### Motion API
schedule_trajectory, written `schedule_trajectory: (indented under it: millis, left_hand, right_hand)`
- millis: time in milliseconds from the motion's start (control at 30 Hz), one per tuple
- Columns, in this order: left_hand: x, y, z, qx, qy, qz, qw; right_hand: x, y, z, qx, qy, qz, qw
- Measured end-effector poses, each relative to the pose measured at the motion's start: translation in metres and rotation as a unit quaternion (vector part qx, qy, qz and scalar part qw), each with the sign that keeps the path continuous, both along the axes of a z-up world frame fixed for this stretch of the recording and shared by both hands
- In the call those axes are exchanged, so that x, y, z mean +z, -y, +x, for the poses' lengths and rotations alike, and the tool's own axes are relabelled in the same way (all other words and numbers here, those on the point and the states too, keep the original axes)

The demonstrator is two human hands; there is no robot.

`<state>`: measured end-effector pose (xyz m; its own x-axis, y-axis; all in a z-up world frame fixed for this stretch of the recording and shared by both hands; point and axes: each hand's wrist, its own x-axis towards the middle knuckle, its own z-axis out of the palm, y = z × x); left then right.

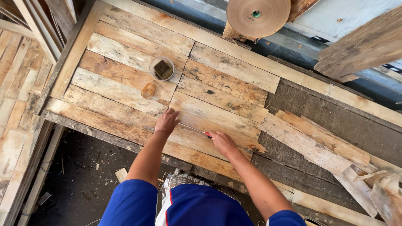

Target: Applying thin strips of wood veneer to a board using adhesive and a utility knife.

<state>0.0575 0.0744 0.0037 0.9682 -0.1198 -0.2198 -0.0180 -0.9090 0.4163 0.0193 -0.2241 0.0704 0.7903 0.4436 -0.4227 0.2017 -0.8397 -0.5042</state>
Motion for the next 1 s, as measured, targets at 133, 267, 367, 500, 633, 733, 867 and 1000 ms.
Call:
schedule_trajectory:
  millis: [133, 267, 367, 500, 633, 733, 867, 1000]
  left_hand:
    - [0.015, 0.006, 0.0, -0.008, -0.026, 0.016, 1.0]
    - [0.018, 0.011, -0.002, 0.004, -0.061, 0.034, 0.998]
    - [0.012, 0.012, 0.0, 0.013, -0.047, 0.03, 0.998]
    - [0.012, 0.011, -0.003, 0.028, -0.031, 0.009, 0.999]
    - [0.014, 0.011, -0.005, 0.042, -0.029, -0.009, 0.999]
    - [0.016, 0.013, -0.007, 0.053, -0.028, -0.02, 0.998]
    - [0.024, 0.015, -0.005, 0.06, -0.03, -0.021, 0.998]
    - [0.026, 0.017, -0.006, 0.059, -0.038, -0.012, 0.997]
  right_hand:
    - [-0.006, 0.006, 0.002, 0.008, 0.003, -0.027, 1.0]
    - [-0.025, 0.013, -0.002, 0.005, -0.01, -0.006, 1.0]
    - [-0.011, 0.005, 0.002, 0.006, 0.015, 0.006, 1.0]
    - [0.004, -0.012, 0.007, -0.005, 0.008, 0.016, 1.0]
    - [0.013, -0.022, 0.011, 0.004, -0.005, 0.013, 1.0]
    - [0.02, -0.025, 0.011, 0.028, 0.017, 0.021, 0.999]
    - [0.015, -0.024, 0.01, 0.017, 0.015, 0.018, 1.0]
    - [-0.009, -0.018, 0.007, 0.015, 0.013, -0.006, 1.0]
